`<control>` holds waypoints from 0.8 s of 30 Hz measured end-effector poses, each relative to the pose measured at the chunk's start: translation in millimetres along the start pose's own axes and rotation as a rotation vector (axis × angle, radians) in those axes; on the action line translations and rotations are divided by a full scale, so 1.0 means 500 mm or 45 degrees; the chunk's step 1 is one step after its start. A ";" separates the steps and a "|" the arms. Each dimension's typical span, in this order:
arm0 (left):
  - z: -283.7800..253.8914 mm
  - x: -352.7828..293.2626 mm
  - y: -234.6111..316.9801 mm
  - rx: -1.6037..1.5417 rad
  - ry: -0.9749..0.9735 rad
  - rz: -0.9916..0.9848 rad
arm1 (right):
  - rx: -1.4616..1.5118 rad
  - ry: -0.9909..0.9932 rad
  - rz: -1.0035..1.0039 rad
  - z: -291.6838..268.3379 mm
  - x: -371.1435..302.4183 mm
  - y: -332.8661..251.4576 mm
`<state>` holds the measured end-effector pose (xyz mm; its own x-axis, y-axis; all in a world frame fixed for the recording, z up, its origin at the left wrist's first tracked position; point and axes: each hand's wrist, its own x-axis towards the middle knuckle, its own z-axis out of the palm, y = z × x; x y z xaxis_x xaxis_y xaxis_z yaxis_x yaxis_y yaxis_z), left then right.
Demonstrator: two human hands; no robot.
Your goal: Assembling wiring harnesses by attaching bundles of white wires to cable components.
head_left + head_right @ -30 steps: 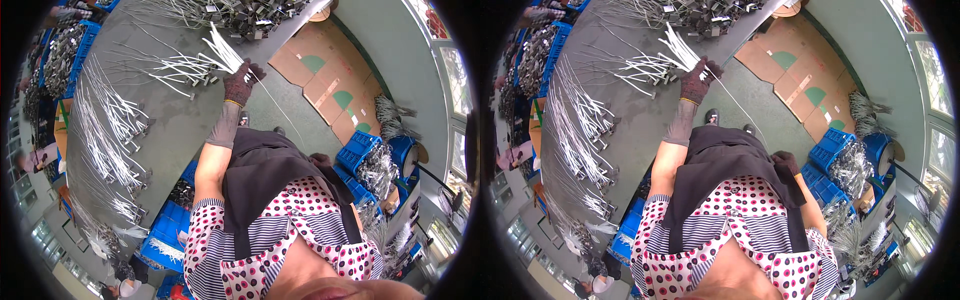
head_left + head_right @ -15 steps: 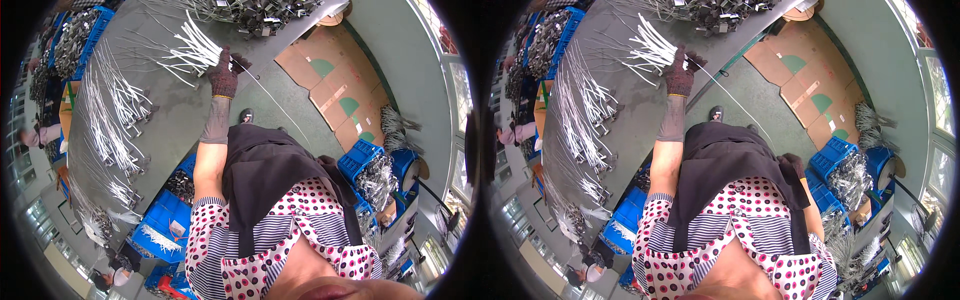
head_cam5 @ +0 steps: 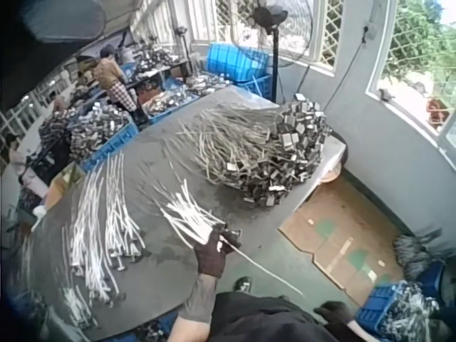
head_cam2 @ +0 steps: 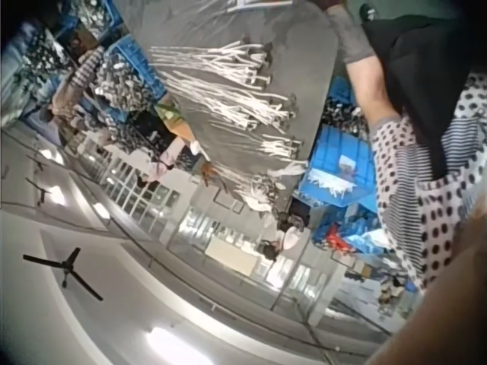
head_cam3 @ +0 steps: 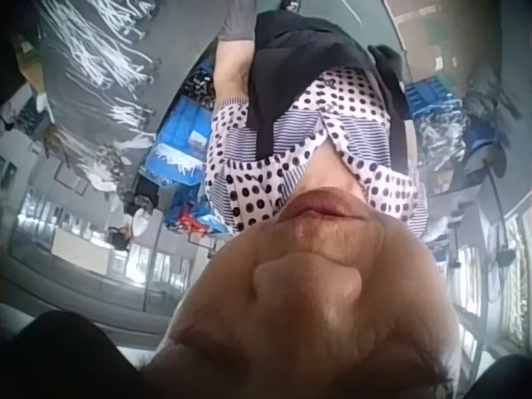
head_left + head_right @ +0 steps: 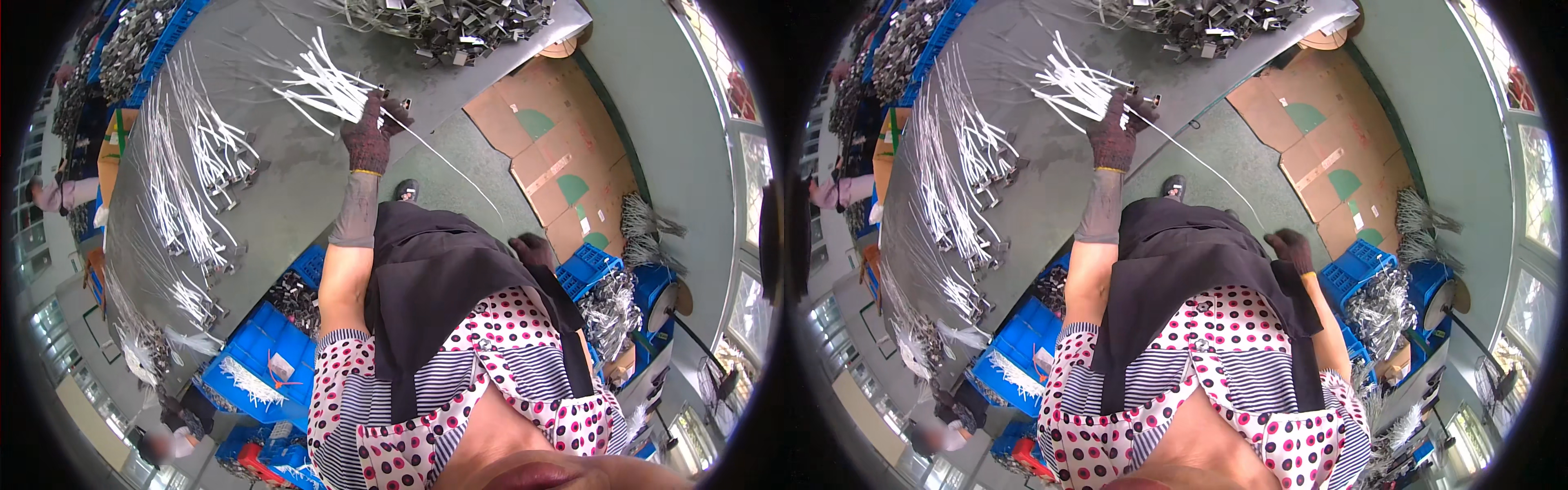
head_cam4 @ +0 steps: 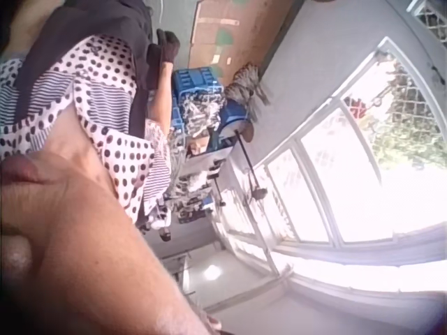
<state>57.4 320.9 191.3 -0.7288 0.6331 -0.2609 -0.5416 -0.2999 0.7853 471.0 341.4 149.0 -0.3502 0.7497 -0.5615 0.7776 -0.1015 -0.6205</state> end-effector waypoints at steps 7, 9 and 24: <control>0.075 -0.052 -0.093 0.386 -0.195 -0.173 | 0.256 0.060 -0.448 0.048 0.195 -0.299; 0.106 -0.071 -0.100 0.429 -0.267 -0.126 | 0.364 0.119 -0.476 0.049 0.228 -0.413; 0.055 0.070 0.040 1.486 0.336 0.134 | -0.190 1.114 -1.024 -0.085 0.362 -0.713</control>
<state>32.6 356.8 213.3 -0.8841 0.4374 -0.1648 0.1324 0.5725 0.8092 152.3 541.2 291.8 -0.3349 0.7601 0.5569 0.5719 0.6337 -0.5209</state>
